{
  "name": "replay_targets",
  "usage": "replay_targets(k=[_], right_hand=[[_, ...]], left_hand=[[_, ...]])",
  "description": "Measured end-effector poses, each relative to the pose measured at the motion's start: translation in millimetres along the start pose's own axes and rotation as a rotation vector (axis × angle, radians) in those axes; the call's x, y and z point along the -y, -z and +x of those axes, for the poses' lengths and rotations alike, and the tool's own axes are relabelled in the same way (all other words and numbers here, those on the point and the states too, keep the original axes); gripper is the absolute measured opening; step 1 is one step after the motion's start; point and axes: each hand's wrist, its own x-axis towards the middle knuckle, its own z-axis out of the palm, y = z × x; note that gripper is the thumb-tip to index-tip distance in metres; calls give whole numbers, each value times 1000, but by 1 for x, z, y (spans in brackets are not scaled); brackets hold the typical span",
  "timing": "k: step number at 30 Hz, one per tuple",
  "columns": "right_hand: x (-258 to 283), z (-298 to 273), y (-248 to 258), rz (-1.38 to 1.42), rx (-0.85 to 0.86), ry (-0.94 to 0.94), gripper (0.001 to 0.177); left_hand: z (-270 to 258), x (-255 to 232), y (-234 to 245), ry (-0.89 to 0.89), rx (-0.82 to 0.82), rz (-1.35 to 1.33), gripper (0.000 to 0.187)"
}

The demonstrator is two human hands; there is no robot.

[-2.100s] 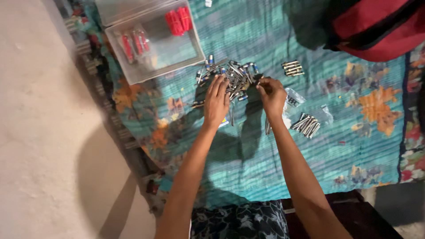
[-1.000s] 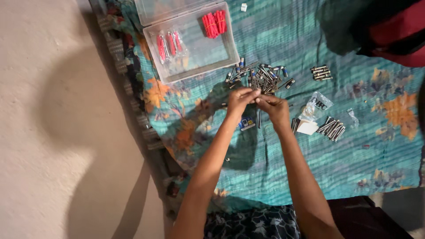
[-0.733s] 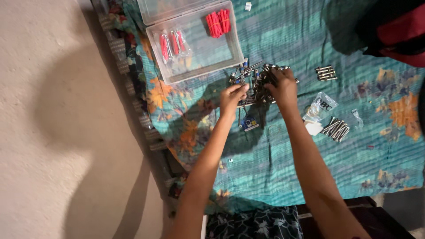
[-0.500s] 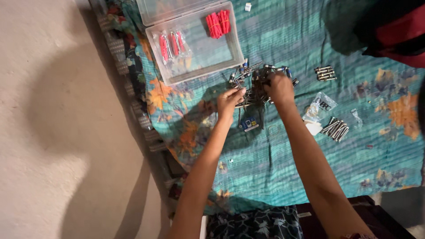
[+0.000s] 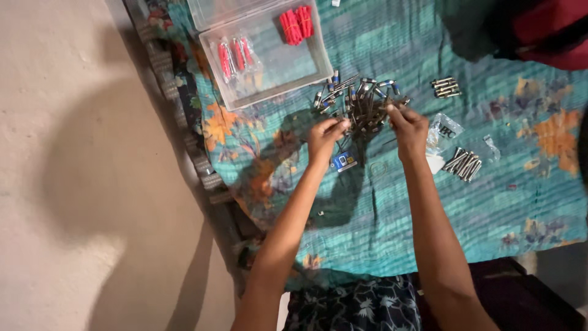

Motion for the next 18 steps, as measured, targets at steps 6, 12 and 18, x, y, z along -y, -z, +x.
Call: replay_targets(k=[6,12,18], right_hand=[[12,-46,39,188,13,-269,12],[-17,-85,110,307,-72,-352,15],[-36,-121,207,370,-246,-307,22]], left_hand=[[-27,-21,-58,-38,127,210,22],[-58,0,-115,-198,249,458,19],[-82,72,-169,-151,364,693,22]])
